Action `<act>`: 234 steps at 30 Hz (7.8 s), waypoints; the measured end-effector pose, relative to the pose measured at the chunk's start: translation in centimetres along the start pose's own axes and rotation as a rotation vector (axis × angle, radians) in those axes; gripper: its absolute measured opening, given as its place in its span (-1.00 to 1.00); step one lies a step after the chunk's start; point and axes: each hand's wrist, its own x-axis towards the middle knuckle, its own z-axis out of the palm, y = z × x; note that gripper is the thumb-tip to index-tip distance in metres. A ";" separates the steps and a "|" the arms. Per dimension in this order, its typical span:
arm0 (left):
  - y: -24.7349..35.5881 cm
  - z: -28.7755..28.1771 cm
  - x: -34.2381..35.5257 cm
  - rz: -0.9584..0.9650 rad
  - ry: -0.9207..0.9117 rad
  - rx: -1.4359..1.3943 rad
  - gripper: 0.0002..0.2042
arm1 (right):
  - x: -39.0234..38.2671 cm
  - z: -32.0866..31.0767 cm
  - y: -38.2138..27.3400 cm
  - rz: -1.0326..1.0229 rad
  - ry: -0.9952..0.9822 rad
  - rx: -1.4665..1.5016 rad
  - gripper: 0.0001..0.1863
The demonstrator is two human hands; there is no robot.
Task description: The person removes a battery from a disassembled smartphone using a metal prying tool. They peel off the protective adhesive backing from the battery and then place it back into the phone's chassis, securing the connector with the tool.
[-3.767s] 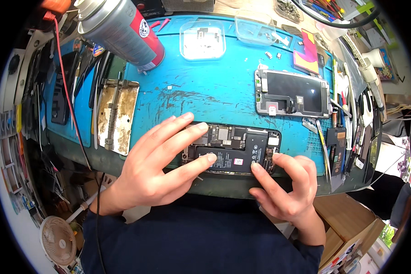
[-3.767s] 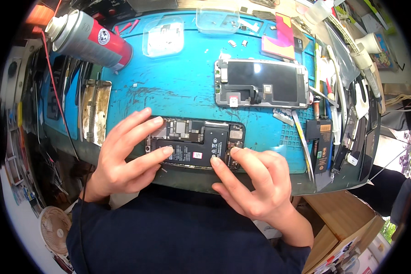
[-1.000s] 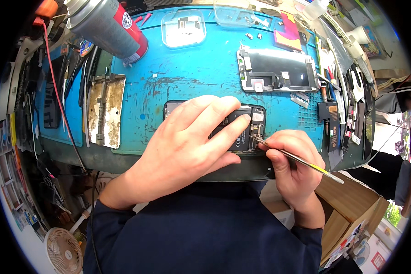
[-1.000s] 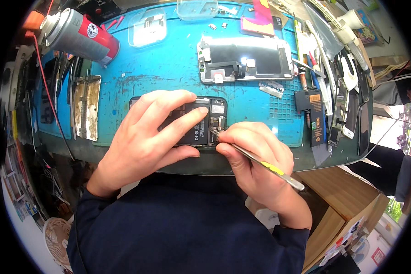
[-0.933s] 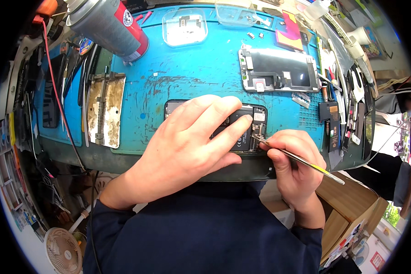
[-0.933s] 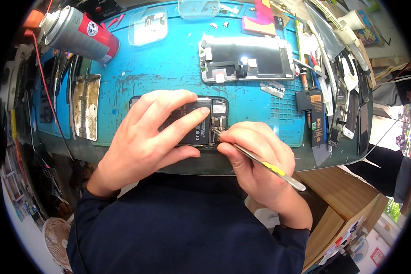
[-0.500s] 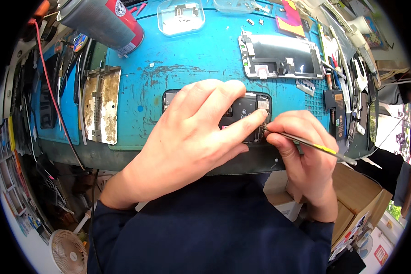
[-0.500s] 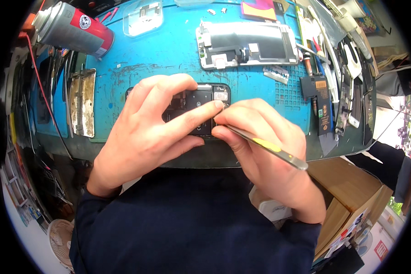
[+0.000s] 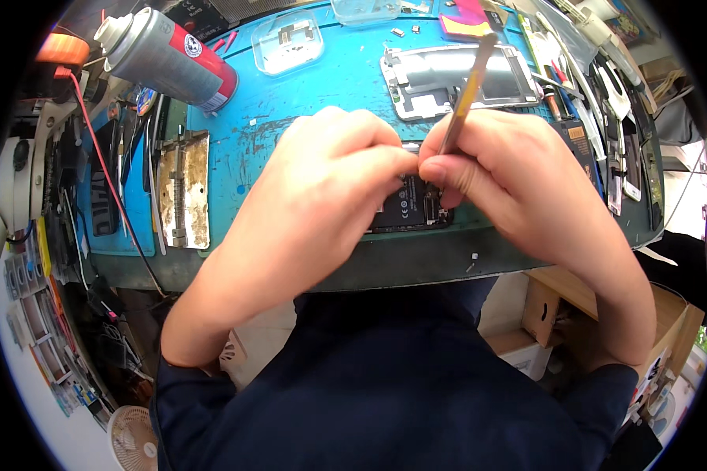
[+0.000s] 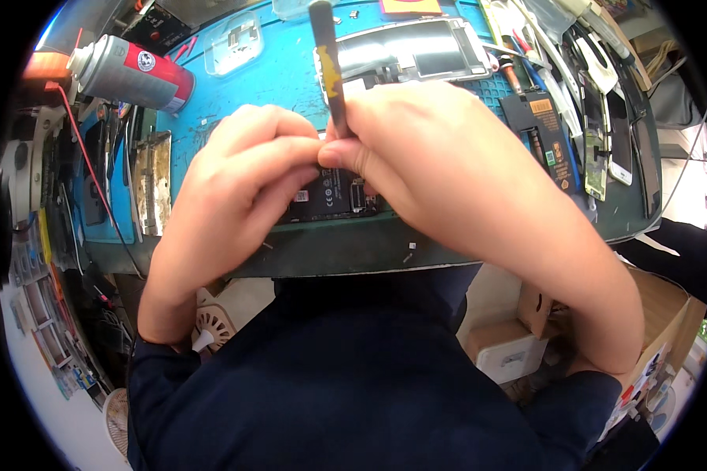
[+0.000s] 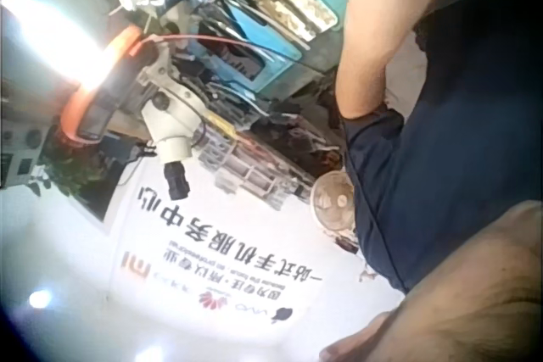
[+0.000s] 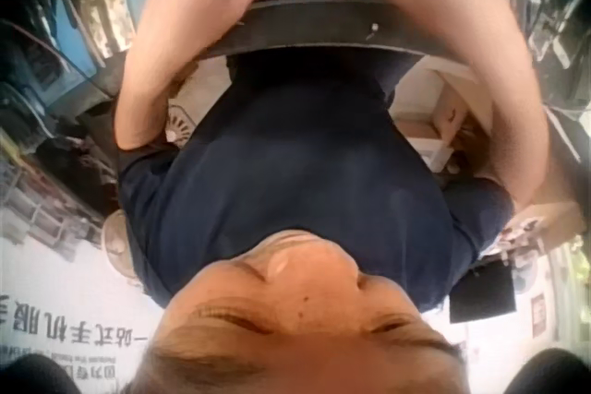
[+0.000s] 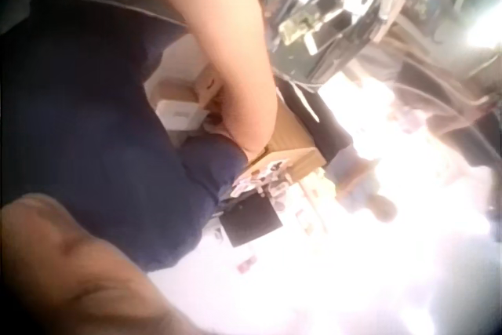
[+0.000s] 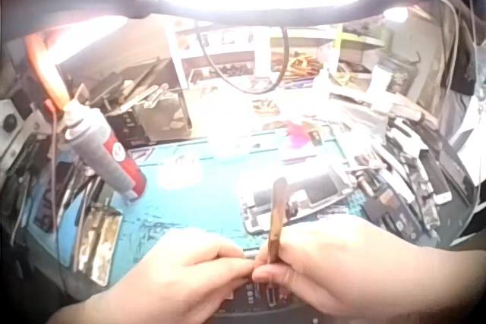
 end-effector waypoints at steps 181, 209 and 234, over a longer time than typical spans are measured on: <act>-1.7 0.4 -1.3 0.105 -0.114 -0.031 -0.44 | -0.2 -0.8 -2.3 -0.175 -0.014 -0.179 -0.87; -0.9 0.5 -1.6 0.191 -0.101 0.277 -0.48 | -1.7 0.2 0.0 -0.093 0.139 -0.009 -0.81; -0.1 0.8 -1.8 0.140 -0.104 0.301 -0.49 | -4.5 2.3 2.5 -0.230 0.250 0.123 -0.76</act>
